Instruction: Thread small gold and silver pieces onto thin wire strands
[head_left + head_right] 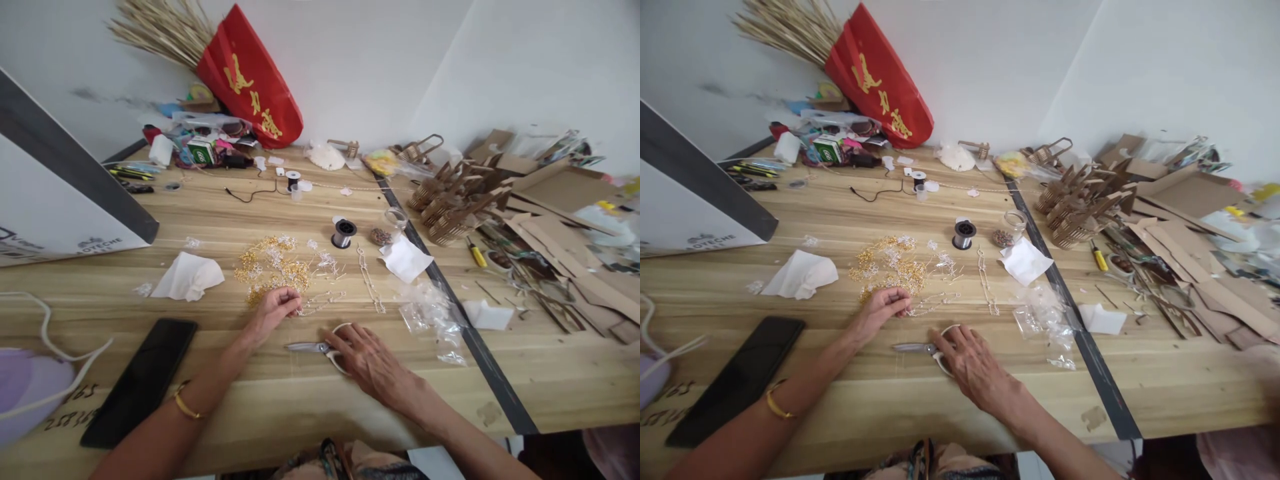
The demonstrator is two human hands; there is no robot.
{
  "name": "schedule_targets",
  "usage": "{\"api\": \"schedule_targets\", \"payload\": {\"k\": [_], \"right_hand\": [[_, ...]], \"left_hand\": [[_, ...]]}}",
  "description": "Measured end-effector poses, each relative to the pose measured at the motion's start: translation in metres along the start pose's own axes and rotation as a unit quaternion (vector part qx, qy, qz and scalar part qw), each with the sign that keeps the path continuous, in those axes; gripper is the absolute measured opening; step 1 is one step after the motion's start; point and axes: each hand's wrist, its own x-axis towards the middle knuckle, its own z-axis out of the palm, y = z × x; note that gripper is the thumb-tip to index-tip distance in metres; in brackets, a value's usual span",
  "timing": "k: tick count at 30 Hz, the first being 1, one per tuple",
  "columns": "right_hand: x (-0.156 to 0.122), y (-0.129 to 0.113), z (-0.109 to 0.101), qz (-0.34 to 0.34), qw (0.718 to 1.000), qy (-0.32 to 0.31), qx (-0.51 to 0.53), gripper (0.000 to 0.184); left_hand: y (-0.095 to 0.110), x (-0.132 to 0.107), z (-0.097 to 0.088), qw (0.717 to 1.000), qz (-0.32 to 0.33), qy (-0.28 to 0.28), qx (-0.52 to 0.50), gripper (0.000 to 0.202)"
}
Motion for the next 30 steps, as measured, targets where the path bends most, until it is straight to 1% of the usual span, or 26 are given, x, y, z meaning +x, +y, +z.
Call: {"api": "schedule_targets", "payload": {"k": [2, 5, 8, 9, 10, 12, 14, 17, 19, 23, 27, 30], "right_hand": [[0.000, 0.001, -0.002, 0.002, 1.000, -0.008, 0.006, 0.047], [-0.003, 0.005, -0.015, 0.013, 0.998, -0.041, 0.056, 0.040], [-0.012, 0.011, -0.031, 0.040, 0.981, -0.073, 0.176, 0.033], [-0.015, 0.014, -0.034, 0.048, 0.971, -0.083, 0.221, 0.034], [-0.018, 0.017, -0.036, 0.062, 0.961, -0.079, 0.259, 0.036], [-0.024, 0.023, -0.034, 0.103, 0.947, -0.041, 0.303, 0.041], [-0.026, 0.026, -0.028, 0.142, 0.925, -0.010, 0.352, 0.044], [-0.024, 0.024, -0.017, 0.179, 0.895, 0.002, 0.409, 0.047], [-0.020, 0.020, -0.012, 0.182, 0.883, -0.005, 0.434, 0.048], [-0.013, 0.012, -0.005, 0.163, 0.863, -0.006, 0.479, 0.049], [-0.010, 0.008, -0.001, 0.161, 0.844, -0.014, 0.512, 0.054], [-0.008, 0.005, -0.001, 0.157, 0.826, -0.030, 0.541, 0.053]], "left_hand": [[0.001, 0.000, 0.000, 1.000, -0.005, 0.004, -0.004, 0.023], [0.000, 0.001, -0.001, 1.000, -0.008, 0.007, -0.024, 0.023], [-0.002, 0.002, -0.003, 0.999, -0.006, 0.001, -0.053, 0.023], [-0.003, 0.003, -0.004, 0.998, -0.006, -0.002, -0.064, 0.023], [-0.004, 0.003, -0.004, 0.997, -0.008, -0.004, -0.074, 0.023], [-0.005, 0.003, -0.005, 0.996, -0.014, -0.006, -0.090, 0.023], [-0.004, 0.003, -0.006, 0.995, -0.020, -0.006, -0.099, 0.024], [-0.004, 0.003, -0.005, 0.994, -0.019, -0.004, -0.103, 0.024], [-0.004, 0.003, -0.004, 0.994, -0.016, -0.001, -0.104, 0.023], [-0.005, 0.003, -0.004, 0.994, -0.010, -0.007, -0.109, 0.023], [-0.007, 0.003, -0.004, 0.994, -0.011, -0.010, -0.112, 0.022], [-0.009, 0.004, -0.004, 0.993, -0.004, -0.008, -0.115, 0.020]]}}
